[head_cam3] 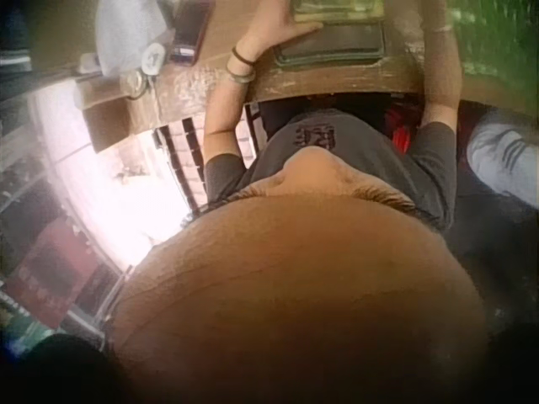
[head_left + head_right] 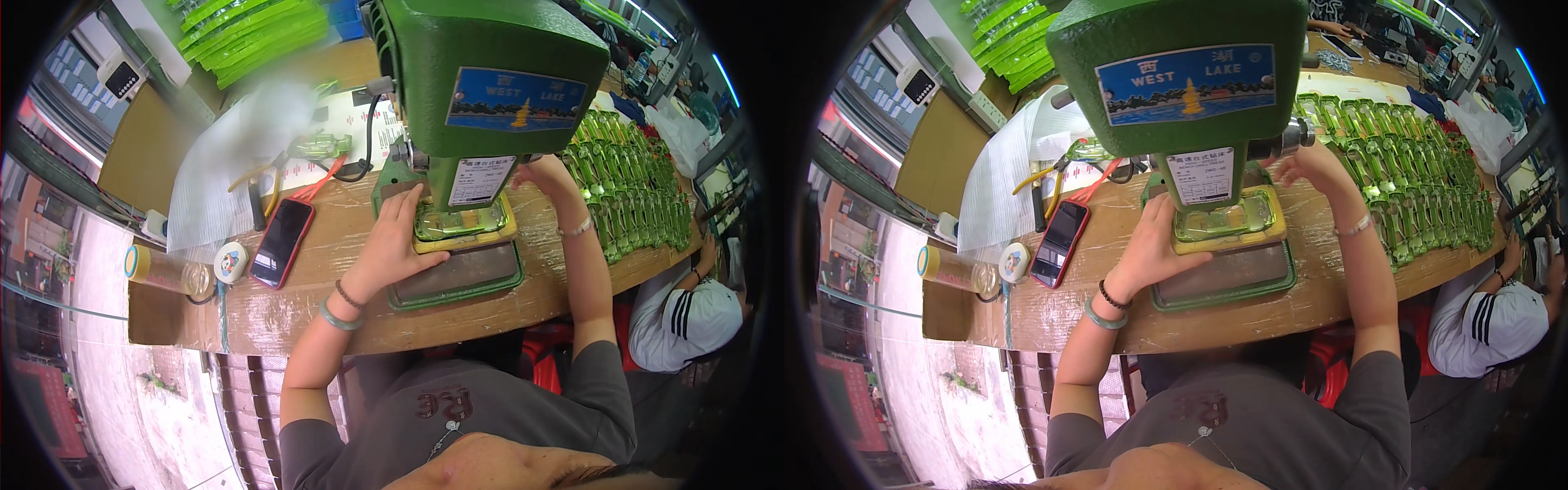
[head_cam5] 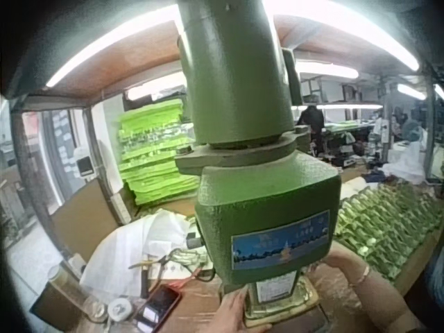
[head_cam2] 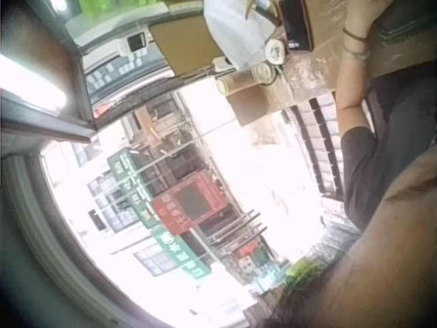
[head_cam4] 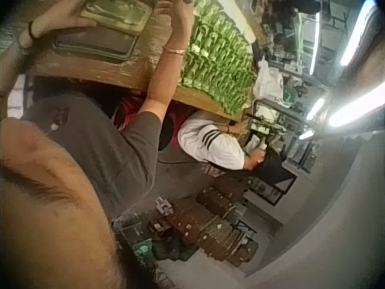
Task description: The person operates a green sealing machine to seal small green plastic containers. They place a container under the press, pull a lever to seal it, remove the sealed unit, and place it into a cardboard tray. This cycle repeats throughout the clip.
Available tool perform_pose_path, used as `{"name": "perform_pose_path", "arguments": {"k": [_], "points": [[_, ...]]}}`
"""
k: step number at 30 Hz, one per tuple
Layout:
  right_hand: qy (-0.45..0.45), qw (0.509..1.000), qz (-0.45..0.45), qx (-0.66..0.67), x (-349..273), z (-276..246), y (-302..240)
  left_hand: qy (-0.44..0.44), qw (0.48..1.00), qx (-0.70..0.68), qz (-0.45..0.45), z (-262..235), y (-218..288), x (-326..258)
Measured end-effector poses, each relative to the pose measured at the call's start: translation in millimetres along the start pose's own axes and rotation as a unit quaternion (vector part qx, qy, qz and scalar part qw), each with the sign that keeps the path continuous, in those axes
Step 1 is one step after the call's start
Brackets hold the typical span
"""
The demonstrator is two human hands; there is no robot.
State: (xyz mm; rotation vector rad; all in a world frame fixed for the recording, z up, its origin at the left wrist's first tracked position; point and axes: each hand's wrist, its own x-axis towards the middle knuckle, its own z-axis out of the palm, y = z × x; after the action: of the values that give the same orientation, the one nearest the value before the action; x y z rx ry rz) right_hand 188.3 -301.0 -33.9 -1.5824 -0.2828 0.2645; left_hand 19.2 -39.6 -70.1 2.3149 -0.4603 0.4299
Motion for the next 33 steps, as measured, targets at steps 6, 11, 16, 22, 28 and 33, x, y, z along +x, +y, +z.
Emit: {"name": "perform_pose_path", "arguments": {"k": [6, 11, 16, 22, 28, 33], "points": [[-0.021, 0.96, -0.281, -0.006, 88, -19, -56, 0.01, 1.0, 0.003, 0.022, 7, -7, 1], [0.133, 0.877, -0.46, -0.032, -25, 13, -169, 0.026, 0.999, 0.002, 0.018, 5, -7, -3], [0.158, 0.844, -0.504, -0.094, -86, 26, -149, 0.031, 0.999, 0.004, 0.023, 6, -7, -2], [0.165, 0.843, -0.51, -0.052, -94, 29, -138, 0.027, 0.999, 0.0, 0.016, 6, -7, -1], [0.181, 0.804, -0.566, -0.017, -110, 32, -108, 0.024, 0.999, -0.01, 0.019, 7, -6, 1], [0.235, 0.769, -0.594, 0.011, -128, 57, -58, 0.036, 0.999, -0.008, 0.011, 8, -7, -2]]}}
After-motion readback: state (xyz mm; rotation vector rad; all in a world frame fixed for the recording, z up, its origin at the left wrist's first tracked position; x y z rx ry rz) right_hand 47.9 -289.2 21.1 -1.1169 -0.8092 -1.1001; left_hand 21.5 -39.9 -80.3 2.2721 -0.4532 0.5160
